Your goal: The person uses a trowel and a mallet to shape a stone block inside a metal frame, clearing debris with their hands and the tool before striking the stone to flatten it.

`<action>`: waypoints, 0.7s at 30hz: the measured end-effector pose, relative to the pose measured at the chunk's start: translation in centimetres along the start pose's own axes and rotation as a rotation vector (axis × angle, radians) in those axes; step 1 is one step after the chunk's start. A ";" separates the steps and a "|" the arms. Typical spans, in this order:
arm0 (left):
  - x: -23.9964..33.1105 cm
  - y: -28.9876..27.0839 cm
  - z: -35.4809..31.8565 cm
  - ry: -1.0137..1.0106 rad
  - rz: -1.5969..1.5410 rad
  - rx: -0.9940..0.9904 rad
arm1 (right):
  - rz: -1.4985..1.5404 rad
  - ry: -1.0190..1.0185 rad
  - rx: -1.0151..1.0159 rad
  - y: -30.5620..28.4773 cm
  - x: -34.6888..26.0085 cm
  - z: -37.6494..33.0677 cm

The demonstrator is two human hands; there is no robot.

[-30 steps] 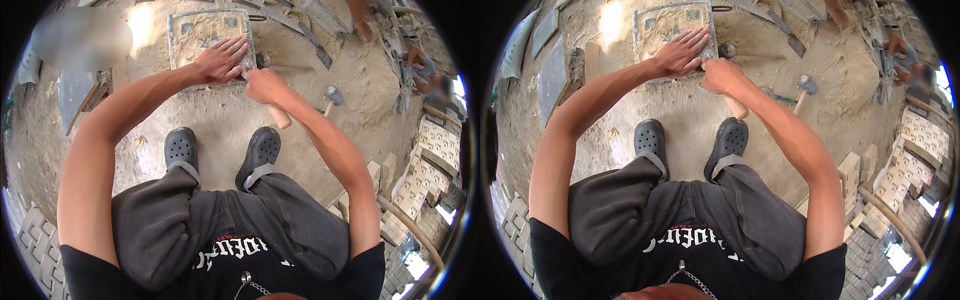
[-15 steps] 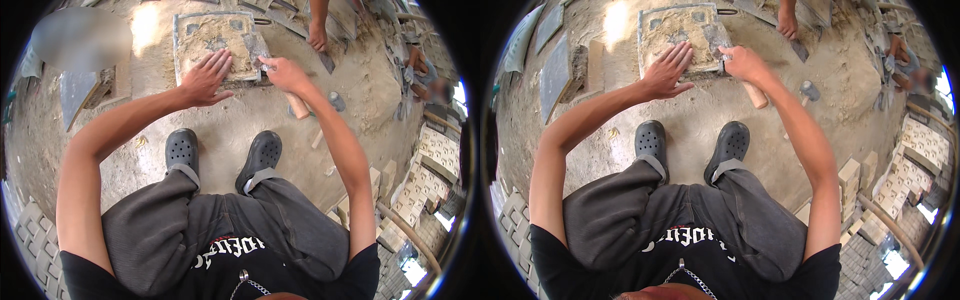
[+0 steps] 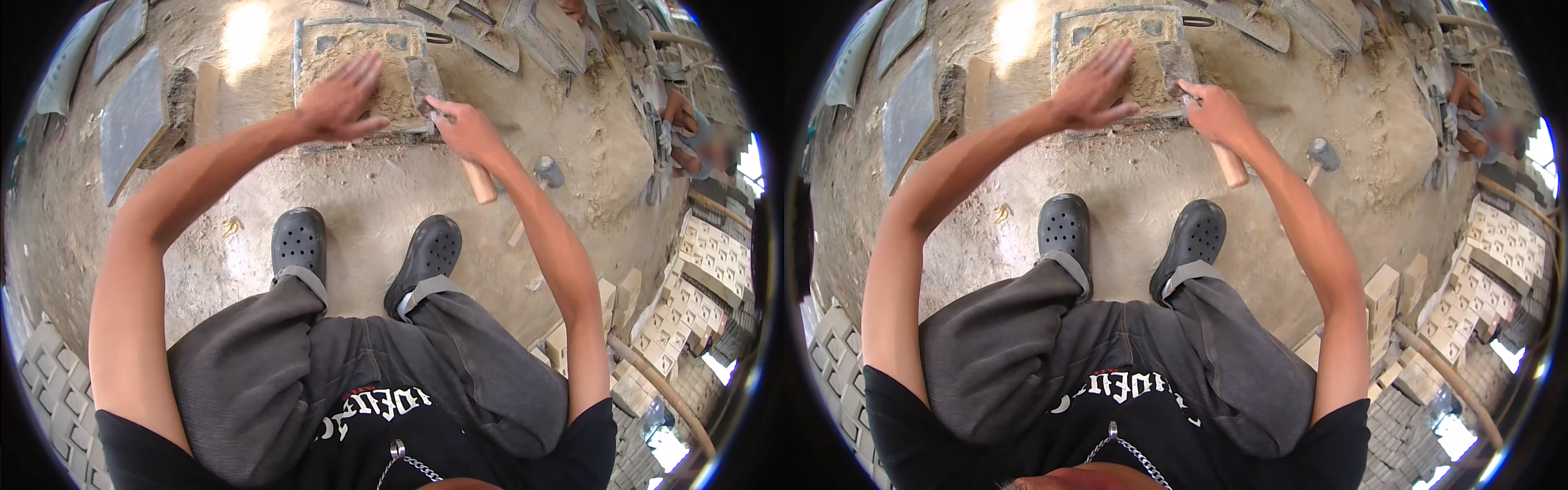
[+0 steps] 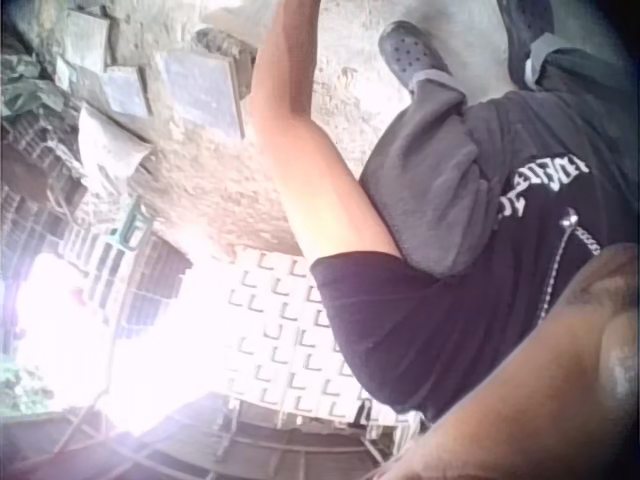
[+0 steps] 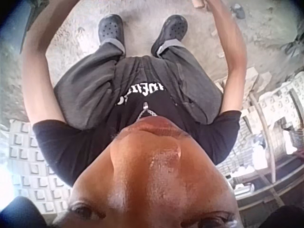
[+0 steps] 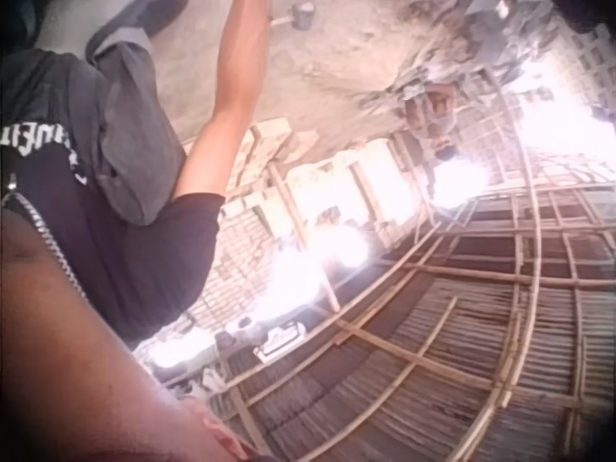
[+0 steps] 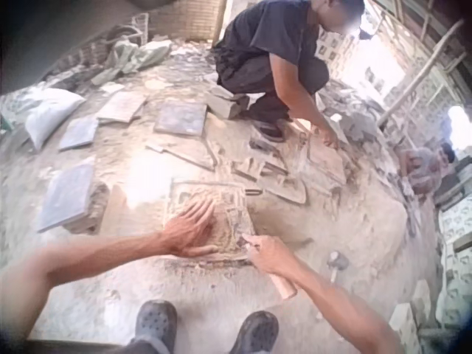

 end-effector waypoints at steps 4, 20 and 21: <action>-4.0 -0.8 1.2 0.074 0.017 0.175 | -0.160 0.163 -0.238 0.4 -4.8 1.5; 4.9 -0.6 1.6 0.147 0.014 -0.026 | -0.393 0.054 -0.281 3.0 -2.0 -3.4; 5.3 -0.6 1.4 0.140 0.011 -0.031 | -0.381 0.034 -0.283 3.1 -2.1 -3.7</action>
Point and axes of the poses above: each hand's wrist, its own z-axis towards the middle knuckle, its own y-axis out of the palm, x = y × z, the point moved 7 cm from there along z, towards the middle knuckle, and after that the axes turned 9 degrees about z, right-handed, at the moved point
